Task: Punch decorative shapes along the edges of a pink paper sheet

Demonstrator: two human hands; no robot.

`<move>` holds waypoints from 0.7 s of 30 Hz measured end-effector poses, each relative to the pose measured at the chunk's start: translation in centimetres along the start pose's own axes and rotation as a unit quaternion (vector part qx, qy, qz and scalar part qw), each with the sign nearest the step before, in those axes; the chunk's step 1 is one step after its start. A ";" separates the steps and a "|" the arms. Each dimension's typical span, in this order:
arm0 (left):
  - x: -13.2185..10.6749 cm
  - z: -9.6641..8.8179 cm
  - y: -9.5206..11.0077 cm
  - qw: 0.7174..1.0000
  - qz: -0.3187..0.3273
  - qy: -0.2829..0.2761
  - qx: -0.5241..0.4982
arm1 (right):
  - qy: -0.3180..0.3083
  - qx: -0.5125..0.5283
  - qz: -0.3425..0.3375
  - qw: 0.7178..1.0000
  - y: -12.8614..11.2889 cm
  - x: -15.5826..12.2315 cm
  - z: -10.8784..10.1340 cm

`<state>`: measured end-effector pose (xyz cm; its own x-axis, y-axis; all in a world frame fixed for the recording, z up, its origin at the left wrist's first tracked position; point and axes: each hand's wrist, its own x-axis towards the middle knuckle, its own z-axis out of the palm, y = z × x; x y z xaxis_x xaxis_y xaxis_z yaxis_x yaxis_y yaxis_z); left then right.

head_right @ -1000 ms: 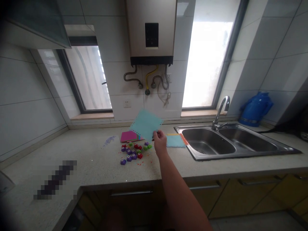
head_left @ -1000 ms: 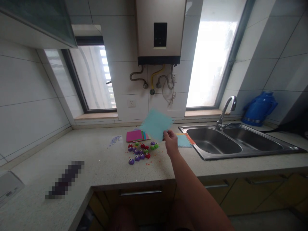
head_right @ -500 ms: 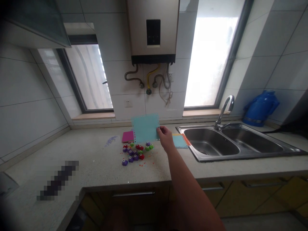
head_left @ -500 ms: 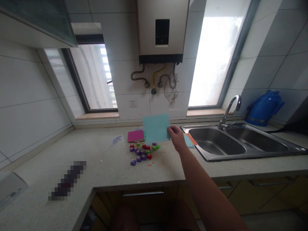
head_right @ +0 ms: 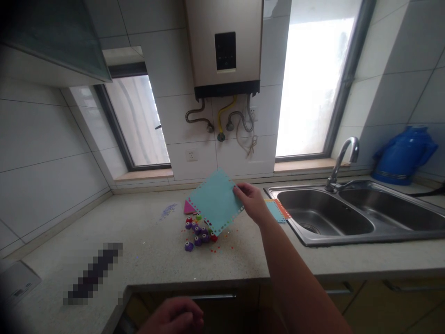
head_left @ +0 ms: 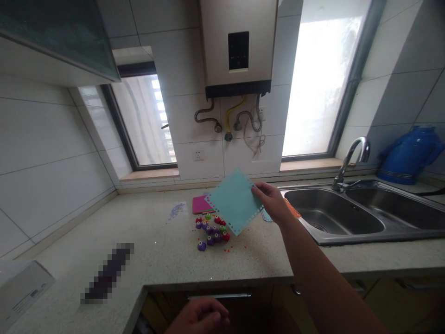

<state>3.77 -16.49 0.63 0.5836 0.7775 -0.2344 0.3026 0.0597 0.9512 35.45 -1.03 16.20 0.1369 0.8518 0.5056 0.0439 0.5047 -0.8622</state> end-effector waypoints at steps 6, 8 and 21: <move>3.0 -1.9 7.0 0.956 0.081 0.251 -0.126 | -0.028 -0.004 0.010 1.000 -2.1 -1.5 -0.7; 3.9 -2.1 8.4 0.955 0.100 0.224 -0.168 | -0.047 -0.014 0.013 0.999 -2.5 -2.1 -0.8; 8.1 -2.0 10.7 0.932 0.142 0.247 -0.224 | 0.001 0.101 0.079 0.992 0.2 -5.8 0.6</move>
<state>10.19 -8.28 9.28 0.1416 0.9884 0.0547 -0.2201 -0.0225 0.9752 34.08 -5.80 13.13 0.1290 0.9223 0.3643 -0.1783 0.3830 -0.9064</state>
